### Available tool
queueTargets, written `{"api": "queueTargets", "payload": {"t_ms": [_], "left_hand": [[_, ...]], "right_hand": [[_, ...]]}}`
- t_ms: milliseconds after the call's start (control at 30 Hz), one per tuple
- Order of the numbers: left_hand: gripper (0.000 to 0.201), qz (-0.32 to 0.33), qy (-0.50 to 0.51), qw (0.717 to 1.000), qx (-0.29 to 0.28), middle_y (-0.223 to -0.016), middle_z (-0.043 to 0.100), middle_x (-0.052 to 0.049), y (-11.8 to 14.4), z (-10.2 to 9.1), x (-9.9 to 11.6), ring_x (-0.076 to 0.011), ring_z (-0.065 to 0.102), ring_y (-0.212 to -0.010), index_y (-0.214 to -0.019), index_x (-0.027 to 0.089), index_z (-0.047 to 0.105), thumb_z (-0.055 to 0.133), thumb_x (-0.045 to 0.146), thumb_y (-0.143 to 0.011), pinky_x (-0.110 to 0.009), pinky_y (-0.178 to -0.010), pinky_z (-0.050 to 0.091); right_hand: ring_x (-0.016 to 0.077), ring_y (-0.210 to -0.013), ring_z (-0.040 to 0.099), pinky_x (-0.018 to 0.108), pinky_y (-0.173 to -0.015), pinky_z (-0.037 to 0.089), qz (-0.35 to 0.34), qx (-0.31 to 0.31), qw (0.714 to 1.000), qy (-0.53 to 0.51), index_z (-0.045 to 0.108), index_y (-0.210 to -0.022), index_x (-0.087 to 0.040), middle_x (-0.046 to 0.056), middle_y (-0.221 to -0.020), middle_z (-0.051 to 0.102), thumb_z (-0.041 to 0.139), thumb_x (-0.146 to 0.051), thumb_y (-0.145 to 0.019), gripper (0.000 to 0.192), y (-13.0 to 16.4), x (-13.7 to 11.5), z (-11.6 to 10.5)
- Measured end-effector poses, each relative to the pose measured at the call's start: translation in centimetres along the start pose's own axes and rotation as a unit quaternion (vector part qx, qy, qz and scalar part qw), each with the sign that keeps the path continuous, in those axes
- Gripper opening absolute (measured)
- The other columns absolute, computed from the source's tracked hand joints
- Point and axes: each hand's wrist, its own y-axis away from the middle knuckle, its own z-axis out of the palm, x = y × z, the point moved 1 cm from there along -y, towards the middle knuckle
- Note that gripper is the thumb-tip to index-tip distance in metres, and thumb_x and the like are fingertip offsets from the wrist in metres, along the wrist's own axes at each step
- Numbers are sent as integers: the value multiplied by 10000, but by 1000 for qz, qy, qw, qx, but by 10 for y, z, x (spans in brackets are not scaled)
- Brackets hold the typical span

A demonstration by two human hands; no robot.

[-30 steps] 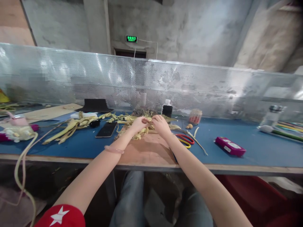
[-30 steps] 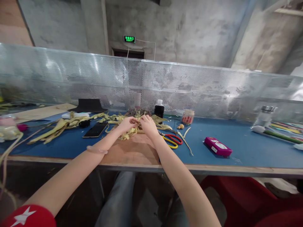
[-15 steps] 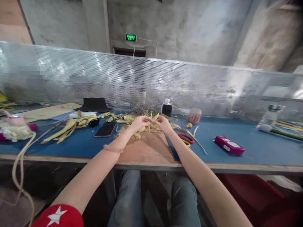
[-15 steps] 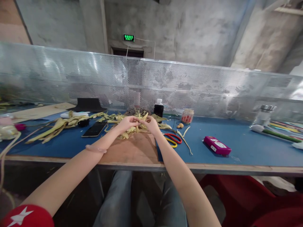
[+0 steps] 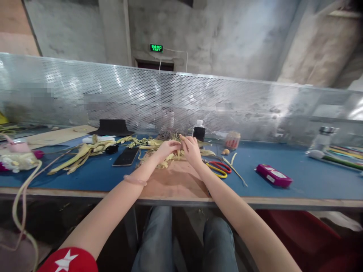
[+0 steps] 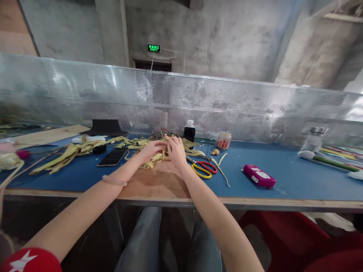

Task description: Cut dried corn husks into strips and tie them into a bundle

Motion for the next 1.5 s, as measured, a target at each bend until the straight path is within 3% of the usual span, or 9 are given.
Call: {"api": "queueTargets", "payload": {"t_ms": [167, 267, 467, 800, 1033, 1233, 1500], "left_hand": [[243, -5, 45, 999, -6, -745, 652, -32, -3, 0, -5, -97, 552, -636, -816, 114, 712, 769, 244, -620, -245, -649, 418], [220, -4, 67, 998, -15, -689, 629, -22, -3, -1, -6, -90, 537, -606, -788, 100, 712, 767, 237, -624, -231, -615, 412], [194, 1, 113, 993, -21, -677, 642, -33, -4, 0, -6, -95, 552, -594, -754, 94, 703, 772, 195, -604, -229, -600, 429], [122, -14, 133, 991, -4, -633, 657, -34, -3, -5, -2, -111, 580, -590, -726, 88, 701, 722, 176, -644, -231, -609, 447], [106, -36, 129, 991, -14, -689, 689, -41, -2, -5, -4, -109, 584, -589, -734, 94, 717, 704, 137, -638, -229, -625, 459], [103, -56, 142, 988, 3, -747, 704, -50, 0, -5, 2, -114, 604, -639, -764, 95, 727, 685, 104, -670, -232, -682, 489], [72, -70, 165, 983, 29, -637, 662, -24, 2, -3, 8, -96, 617, -584, -745, 80, 677, 726, 87, -693, -211, -657, 500]], "right_hand": [[225, -884, 448, 372, -855, 445, -72, 25, 993, 89, 583, -1237, -150, 121, -957, 513, 365, -171, -927, 379, 0, 2, -1], [228, -884, 445, 370, -863, 458, -106, -11, 987, 119, 538, -1288, -141, 126, -963, 489, 344, -96, -897, 439, 1, 6, 0], [195, -875, 464, 330, -826, 490, -114, -58, 981, 142, 409, -1384, -277, 81, -998, 461, 353, -26, -832, 609, 4, 10, 4], [255, -942, 430, 439, -894, 453, -156, -62, 976, 141, 492, -1322, -130, 161, -1101, 466, 420, -210, -902, 434, 0, -2, 0], [207, -868, 490, 335, -805, 478, -103, -42, 993, 41, 658, -1120, -238, 85, -917, 546, 426, -259, -933, 298, -1, 5, -2], [197, -844, 520, 313, -799, 478, -82, -44, 995, 34, 616, -1201, -217, 76, -848, 532, 380, -163, -924, 368, 1, 12, 1], [180, -797, 531, 300, -772, 489, -51, -35, 998, 30, 587, -1234, -168, 77, -866, 492, 357, -132, -906, 403, 2, 18, 5]]}}
